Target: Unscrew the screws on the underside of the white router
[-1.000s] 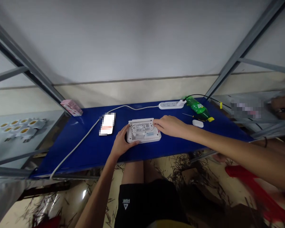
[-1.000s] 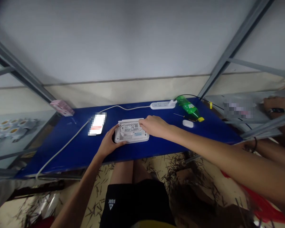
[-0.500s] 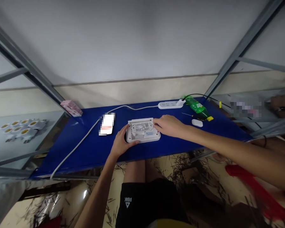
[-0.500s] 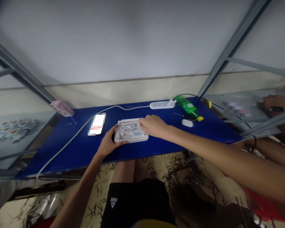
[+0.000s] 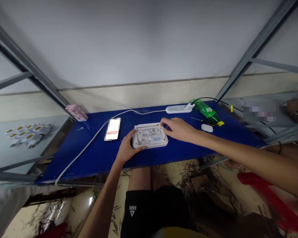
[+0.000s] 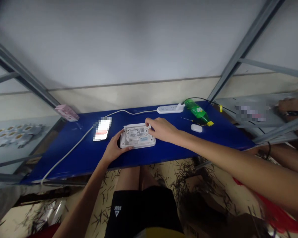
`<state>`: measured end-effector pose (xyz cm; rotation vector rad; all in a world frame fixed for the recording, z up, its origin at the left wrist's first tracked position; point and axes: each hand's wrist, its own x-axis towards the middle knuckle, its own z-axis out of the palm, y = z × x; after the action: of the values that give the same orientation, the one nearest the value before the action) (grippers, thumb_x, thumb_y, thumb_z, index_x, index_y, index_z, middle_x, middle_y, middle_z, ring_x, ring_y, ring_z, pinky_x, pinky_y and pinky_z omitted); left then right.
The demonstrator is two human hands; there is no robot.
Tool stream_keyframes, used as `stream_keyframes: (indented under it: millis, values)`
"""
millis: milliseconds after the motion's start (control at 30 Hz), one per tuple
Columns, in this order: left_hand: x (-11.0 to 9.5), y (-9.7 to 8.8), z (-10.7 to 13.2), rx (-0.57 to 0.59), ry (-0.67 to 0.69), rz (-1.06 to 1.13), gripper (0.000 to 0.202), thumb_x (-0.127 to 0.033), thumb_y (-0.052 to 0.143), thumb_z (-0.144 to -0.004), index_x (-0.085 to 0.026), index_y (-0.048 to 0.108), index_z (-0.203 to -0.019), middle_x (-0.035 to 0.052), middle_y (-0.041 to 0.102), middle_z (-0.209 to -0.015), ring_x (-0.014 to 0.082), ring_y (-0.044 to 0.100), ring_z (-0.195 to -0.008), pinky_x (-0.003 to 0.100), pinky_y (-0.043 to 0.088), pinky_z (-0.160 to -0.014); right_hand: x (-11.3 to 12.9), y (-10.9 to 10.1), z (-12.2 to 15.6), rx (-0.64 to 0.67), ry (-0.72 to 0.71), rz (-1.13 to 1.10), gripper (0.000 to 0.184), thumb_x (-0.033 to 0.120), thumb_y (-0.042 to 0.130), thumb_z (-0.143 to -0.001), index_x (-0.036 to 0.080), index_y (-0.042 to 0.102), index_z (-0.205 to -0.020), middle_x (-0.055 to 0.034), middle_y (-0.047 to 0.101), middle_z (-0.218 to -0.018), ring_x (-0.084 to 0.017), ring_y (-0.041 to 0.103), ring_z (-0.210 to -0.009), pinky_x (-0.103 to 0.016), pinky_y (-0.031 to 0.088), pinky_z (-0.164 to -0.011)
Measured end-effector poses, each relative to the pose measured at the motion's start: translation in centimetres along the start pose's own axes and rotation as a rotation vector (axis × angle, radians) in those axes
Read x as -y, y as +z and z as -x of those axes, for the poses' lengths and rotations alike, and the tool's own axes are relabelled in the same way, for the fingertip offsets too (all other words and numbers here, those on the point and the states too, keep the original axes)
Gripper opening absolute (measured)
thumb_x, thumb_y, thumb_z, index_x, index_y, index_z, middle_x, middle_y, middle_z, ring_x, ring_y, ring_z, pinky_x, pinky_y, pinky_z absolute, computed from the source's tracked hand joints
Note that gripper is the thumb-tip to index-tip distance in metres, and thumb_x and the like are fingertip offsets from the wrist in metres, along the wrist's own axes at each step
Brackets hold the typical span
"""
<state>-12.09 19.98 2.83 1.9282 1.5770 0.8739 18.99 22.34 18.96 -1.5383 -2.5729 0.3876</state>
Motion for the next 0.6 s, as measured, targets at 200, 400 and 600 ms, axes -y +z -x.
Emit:
stream_keyframes:
  millis: [200, 400, 600]
  values:
    - [0.1, 0.2, 0.1, -0.023, 0.003, 0.018, 0.105, -0.053, 0.101, -0.084, -0.028, 0.056, -0.175, 0.0163, 0.063, -0.183, 0.0433, 0.061, -0.169, 0.064, 0.046, -0.144, -0.6, -0.8, 0.0, -0.039, 0.004, -0.04, 0.026, 0.022, 0.064, -0.106, 0.022, 0.074, -0.131, -0.0026, 0.078, -0.092, -0.023, 0.07, -0.084, -0.031, 0.04, -0.078]
    - [-0.1, 0.1, 0.1, -0.006, 0.001, 0.006, 0.107, -0.055, 0.101, -0.083, -0.025, 0.056, -0.175, 0.0184, 0.063, -0.183, 0.0449, 0.06, -0.169, 0.064, 0.047, -0.144, -0.2, -0.9, -0.2, -0.034, -0.013, -0.037, 0.025, 0.022, 0.065, -0.106, 0.023, 0.073, -0.129, -0.0032, 0.078, -0.092, -0.024, 0.071, -0.086, -0.031, 0.04, -0.078]
    - [0.1, 0.2, 0.1, -0.008, 0.007, 0.021, 0.108, -0.056, 0.101, -0.084, -0.026, 0.054, -0.177, 0.0179, 0.061, -0.185, 0.0454, 0.058, -0.17, 0.066, 0.045, -0.144, 0.6, -0.7, -0.2, -0.008, 0.012, 0.025, 0.03, 0.021, 0.064, -0.105, 0.023, 0.072, -0.134, -0.0036, 0.078, -0.092, -0.023, 0.069, -0.083, -0.032, 0.035, -0.074]
